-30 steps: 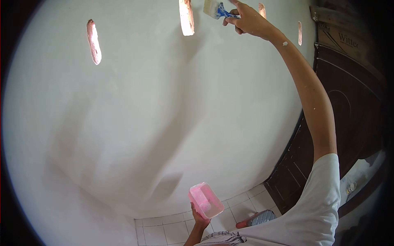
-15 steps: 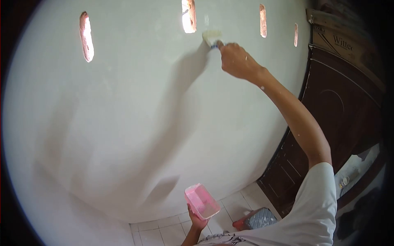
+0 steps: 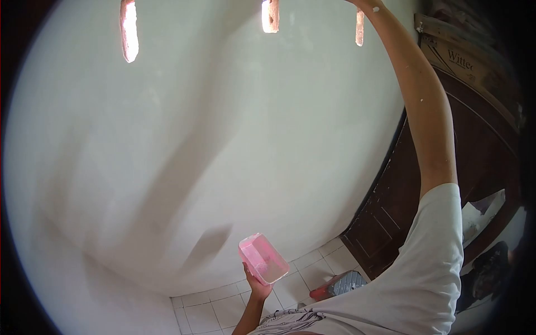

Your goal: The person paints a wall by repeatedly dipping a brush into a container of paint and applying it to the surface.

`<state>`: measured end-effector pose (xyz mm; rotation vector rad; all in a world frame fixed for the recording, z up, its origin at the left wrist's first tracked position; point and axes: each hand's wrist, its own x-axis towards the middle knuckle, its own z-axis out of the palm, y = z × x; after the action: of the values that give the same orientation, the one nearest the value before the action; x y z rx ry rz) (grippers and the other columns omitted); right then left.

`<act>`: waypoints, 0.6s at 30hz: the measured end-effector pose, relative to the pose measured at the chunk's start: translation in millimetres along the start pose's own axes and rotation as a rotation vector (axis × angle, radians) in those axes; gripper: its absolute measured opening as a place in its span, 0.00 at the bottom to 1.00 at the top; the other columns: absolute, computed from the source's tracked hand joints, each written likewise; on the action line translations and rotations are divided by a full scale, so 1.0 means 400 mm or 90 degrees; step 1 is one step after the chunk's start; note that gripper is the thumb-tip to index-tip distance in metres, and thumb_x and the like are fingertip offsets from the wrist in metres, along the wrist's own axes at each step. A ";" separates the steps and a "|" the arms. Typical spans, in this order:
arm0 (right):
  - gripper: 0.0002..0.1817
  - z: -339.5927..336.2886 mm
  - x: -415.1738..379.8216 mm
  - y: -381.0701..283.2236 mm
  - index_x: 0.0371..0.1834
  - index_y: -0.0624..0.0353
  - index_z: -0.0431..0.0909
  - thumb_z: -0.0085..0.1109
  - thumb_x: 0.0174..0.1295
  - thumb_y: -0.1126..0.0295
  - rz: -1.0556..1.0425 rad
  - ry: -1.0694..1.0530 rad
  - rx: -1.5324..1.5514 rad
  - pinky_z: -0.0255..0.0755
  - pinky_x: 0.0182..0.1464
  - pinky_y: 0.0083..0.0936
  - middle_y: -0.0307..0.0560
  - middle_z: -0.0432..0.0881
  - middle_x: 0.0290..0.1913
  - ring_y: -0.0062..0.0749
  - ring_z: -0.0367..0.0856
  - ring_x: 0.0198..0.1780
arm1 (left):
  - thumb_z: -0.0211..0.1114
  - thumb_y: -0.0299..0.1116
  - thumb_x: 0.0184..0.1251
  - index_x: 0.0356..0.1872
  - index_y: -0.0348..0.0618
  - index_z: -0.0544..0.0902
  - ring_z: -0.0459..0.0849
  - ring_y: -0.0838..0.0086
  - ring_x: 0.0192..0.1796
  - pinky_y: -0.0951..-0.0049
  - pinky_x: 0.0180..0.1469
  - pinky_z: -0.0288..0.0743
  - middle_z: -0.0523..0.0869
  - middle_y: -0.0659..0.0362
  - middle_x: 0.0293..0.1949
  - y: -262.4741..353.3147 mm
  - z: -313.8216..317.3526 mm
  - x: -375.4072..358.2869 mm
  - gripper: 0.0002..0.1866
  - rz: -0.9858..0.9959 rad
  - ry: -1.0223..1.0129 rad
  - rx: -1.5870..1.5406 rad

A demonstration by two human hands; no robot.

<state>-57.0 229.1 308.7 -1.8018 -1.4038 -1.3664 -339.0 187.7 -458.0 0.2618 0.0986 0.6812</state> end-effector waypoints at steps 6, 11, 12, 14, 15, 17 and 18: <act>0.20 0.321 -0.529 -0.045 0.52 0.61 0.76 0.57 0.52 0.75 -0.051 -0.011 0.135 0.79 0.38 0.55 0.64 0.84 0.30 0.64 0.83 0.34 | 0.51 0.69 0.73 0.77 0.58 0.62 0.71 0.63 0.72 0.51 0.72 0.66 0.72 0.62 0.70 -0.004 -0.065 0.034 0.39 0.051 0.030 0.013; 0.16 0.353 -1.160 -0.150 0.47 0.59 0.87 0.55 0.57 0.73 0.096 -0.509 0.235 0.78 0.53 0.51 0.64 0.87 0.39 0.65 0.84 0.42 | 0.52 0.70 0.71 0.76 0.56 0.64 0.73 0.63 0.70 0.50 0.71 0.68 0.75 0.61 0.68 0.000 -0.034 0.037 0.40 0.104 0.097 0.025; 0.16 0.380 -1.269 -0.148 0.47 0.59 0.88 0.57 0.57 0.74 0.076 -0.502 0.286 0.79 0.50 0.50 0.63 0.87 0.39 0.63 0.84 0.42 | 0.51 0.69 0.72 0.76 0.57 0.64 0.74 0.62 0.70 0.49 0.71 0.69 0.75 0.60 0.69 0.003 -0.005 0.028 0.39 0.110 0.071 0.037; 0.15 0.342 -1.376 -0.188 0.52 0.61 0.86 0.58 0.63 0.75 0.196 -0.555 0.457 0.77 0.37 0.35 0.55 0.88 0.35 0.42 0.85 0.32 | 0.50 0.67 0.74 0.76 0.56 0.65 0.75 0.61 0.69 0.47 0.71 0.70 0.75 0.60 0.69 0.000 0.010 0.031 0.38 0.147 0.040 0.063; 0.16 0.305 -1.395 -0.212 0.55 0.61 0.84 0.58 0.65 0.76 0.277 -0.613 0.538 0.75 0.33 0.30 0.51 0.88 0.33 0.33 0.83 0.27 | 0.49 0.67 0.75 0.75 0.55 0.65 0.75 0.61 0.69 0.46 0.70 0.71 0.74 0.60 0.69 -0.002 -0.005 0.037 0.37 0.171 0.037 0.081; 0.18 0.258 -1.458 -0.245 0.59 0.60 0.83 0.58 0.66 0.75 0.340 -0.591 0.670 0.75 0.35 0.28 0.50 0.88 0.33 0.30 0.82 0.29 | 0.49 0.66 0.76 0.76 0.54 0.64 0.76 0.61 0.69 0.47 0.70 0.72 0.74 0.59 0.70 -0.005 -0.023 0.038 0.37 0.176 0.076 0.060; 0.20 0.239 -1.485 -0.258 0.63 0.59 0.81 0.59 0.68 0.73 0.412 -0.532 0.774 0.75 0.37 0.26 0.49 0.87 0.32 0.27 0.82 0.30 | 0.50 0.67 0.74 0.77 0.53 0.63 0.76 0.59 0.69 0.45 0.69 0.72 0.73 0.57 0.71 -0.003 -0.021 0.028 0.39 0.167 0.098 0.064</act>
<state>-98.4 85.7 -283.1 -1.6156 -1.2829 0.6064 -331.3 195.7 -466.4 0.3228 0.2493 0.9583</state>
